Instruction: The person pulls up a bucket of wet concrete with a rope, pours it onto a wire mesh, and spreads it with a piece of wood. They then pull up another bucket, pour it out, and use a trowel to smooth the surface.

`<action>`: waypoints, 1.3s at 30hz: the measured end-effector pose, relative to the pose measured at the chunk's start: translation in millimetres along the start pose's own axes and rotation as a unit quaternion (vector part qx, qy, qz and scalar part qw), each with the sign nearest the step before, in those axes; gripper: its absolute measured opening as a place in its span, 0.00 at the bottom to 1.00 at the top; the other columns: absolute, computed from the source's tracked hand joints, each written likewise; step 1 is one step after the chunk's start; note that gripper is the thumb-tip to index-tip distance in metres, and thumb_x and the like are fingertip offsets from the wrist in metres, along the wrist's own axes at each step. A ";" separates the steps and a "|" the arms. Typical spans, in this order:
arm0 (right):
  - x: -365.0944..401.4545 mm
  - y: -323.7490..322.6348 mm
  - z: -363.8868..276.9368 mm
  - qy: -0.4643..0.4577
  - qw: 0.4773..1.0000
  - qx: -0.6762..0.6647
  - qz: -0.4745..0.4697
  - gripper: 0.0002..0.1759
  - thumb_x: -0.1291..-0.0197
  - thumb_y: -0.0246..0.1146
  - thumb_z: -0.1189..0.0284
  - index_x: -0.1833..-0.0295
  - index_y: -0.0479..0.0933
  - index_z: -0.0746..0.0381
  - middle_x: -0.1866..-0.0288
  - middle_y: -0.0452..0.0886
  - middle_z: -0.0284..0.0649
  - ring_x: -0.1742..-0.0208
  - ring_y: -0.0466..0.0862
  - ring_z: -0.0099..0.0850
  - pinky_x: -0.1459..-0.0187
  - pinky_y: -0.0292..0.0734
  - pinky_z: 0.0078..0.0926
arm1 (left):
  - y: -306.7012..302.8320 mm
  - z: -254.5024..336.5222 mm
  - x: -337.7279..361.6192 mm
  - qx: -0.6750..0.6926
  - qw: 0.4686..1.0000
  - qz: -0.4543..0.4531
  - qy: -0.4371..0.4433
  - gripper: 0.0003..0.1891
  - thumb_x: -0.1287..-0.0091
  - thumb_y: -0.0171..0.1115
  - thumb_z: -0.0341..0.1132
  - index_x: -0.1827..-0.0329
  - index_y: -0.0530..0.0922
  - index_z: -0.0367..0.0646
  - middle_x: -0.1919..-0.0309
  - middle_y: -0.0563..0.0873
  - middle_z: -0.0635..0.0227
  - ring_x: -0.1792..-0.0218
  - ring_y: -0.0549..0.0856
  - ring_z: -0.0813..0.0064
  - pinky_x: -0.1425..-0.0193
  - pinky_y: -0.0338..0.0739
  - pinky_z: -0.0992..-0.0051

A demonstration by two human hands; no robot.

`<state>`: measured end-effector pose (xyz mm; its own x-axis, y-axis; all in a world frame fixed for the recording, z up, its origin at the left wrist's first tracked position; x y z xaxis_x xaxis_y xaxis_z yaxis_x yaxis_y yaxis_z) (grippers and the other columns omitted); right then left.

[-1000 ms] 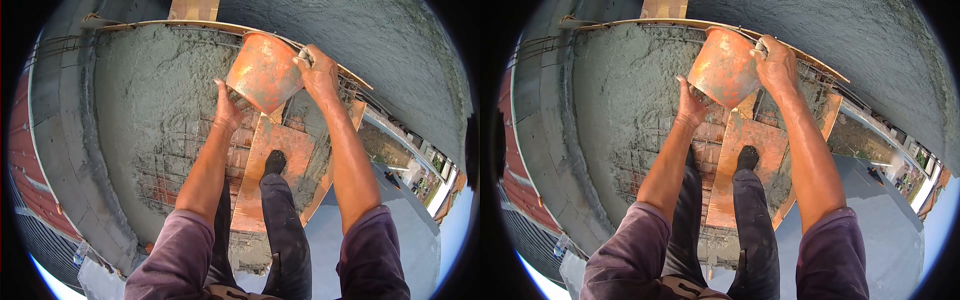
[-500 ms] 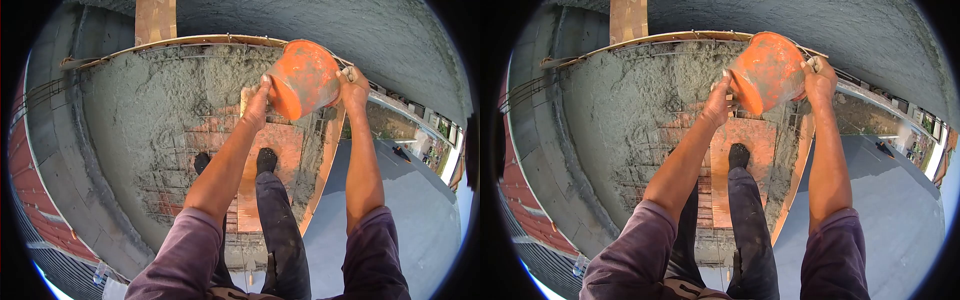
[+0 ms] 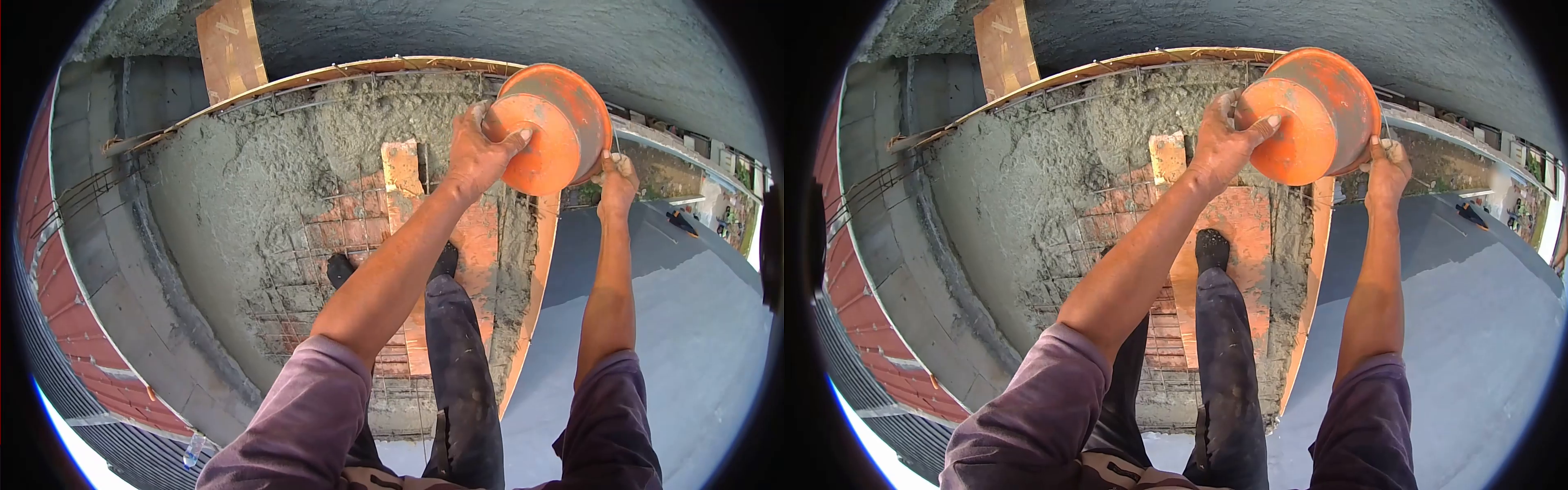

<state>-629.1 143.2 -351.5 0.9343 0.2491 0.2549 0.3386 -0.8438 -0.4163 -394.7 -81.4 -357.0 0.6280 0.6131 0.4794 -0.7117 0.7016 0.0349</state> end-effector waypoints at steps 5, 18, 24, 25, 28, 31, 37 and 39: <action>33.1 -1.8 10.6 0.047 0.992 -0.113 0.001 0.07 0.28 0.69 0.69 0.56 0.80 0.60 0.65 0.84 0.32 0.68 0.81 0.20 0.68 0.78 0.22 | -18.1 50.3 30.1 -0.138 0.978 0.039 0.149 0.45 0.36 0.77 0.48 0.24 0.64 0.33 0.37 0.74 0.49 0.35 0.79 0.57 0.34 0.81 0.57; 90.9 214.2 154.7 0.205 0.971 -0.091 -0.079 0.07 0.29 0.69 0.71 0.58 0.77 0.59 0.57 0.85 0.35 0.58 0.86 0.31 0.59 0.89 0.40 | -164.2 -85.0 -19.5 0.057 0.980 0.185 0.050 0.48 0.34 0.77 0.45 0.21 0.58 0.26 0.31 0.75 0.41 0.32 0.79 0.55 0.27 0.76 0.62; 154.7 190.9 29.9 0.162 0.923 -0.335 -0.096 0.08 0.26 0.64 0.72 0.47 0.77 0.63 0.49 0.85 0.40 0.53 0.87 0.30 0.59 0.90 0.28 | -158.5 56.5 84.3 -0.113 0.944 0.160 0.266 0.49 0.36 0.78 0.48 0.20 0.60 0.33 0.31 0.75 0.46 0.29 0.77 0.56 0.27 0.79 0.60; 168.0 200.5 3.6 0.169 0.900 -0.385 -0.116 0.09 0.26 0.63 0.73 0.45 0.77 0.64 0.47 0.85 0.41 0.52 0.88 0.30 0.57 0.90 0.28 | -164.7 76.8 104.1 -0.160 0.919 0.162 0.322 0.49 0.37 0.78 0.49 0.20 0.61 0.34 0.31 0.76 0.47 0.28 0.77 0.57 0.27 0.79 0.60; 192.1 236.0 -22.0 0.177 0.856 -0.454 -0.175 0.10 0.24 0.62 0.73 0.43 0.76 0.64 0.47 0.85 0.40 0.51 0.88 0.30 0.55 0.90 0.28 | -201.4 81.0 129.2 -0.115 0.917 0.195 0.329 0.49 0.37 0.78 0.48 0.20 0.60 0.35 0.30 0.75 0.47 0.28 0.76 0.55 0.25 0.76 0.56; 183.9 305.0 73.9 0.233 0.906 -0.304 -0.179 0.06 0.24 0.61 0.72 0.50 0.74 0.63 0.56 0.83 0.37 0.61 0.85 0.27 0.59 0.89 0.29 | -242.6 28.3 99.6 -0.141 0.937 0.243 0.208 0.53 0.38 0.80 0.47 0.18 0.55 0.33 0.26 0.70 0.45 0.24 0.70 0.50 0.21 0.70 0.53; 208.0 323.9 68.7 0.139 0.965 -0.125 -0.182 0.12 0.24 0.64 0.70 0.61 0.71 0.61 0.68 0.74 0.31 0.73 0.74 0.20 0.72 0.81 0.27 | -330.4 -129.0 40.9 0.133 0.957 0.236 -0.105 0.63 0.38 0.77 0.57 0.14 0.43 0.37 0.19 0.58 0.41 0.18 0.57 0.46 0.16 0.39 0.44; 217.9 297.8 36.5 0.095 0.966 -0.121 -0.206 0.12 0.25 0.64 0.70 0.62 0.71 0.62 0.68 0.74 0.30 0.74 0.73 0.20 0.75 0.74 0.26 | -337.6 -121.9 55.1 0.139 0.969 0.170 -0.111 0.56 0.31 0.59 0.71 0.12 0.43 0.46 0.19 0.65 0.53 0.17 0.56 0.54 0.16 0.36 0.43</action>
<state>-320.6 -36.5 -451.8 0.6807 0.5151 0.5209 0.6197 -0.7840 -0.0346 -81.5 -240.2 -449.3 0.2815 0.6771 0.6799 -0.9424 0.3286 0.0630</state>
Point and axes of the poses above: each hand's wrist, its own x-axis away from the middle knuckle, its own y-axis out of the palm, z = x × y, the point moved 7 cm from there along -x, towards the middle knuckle
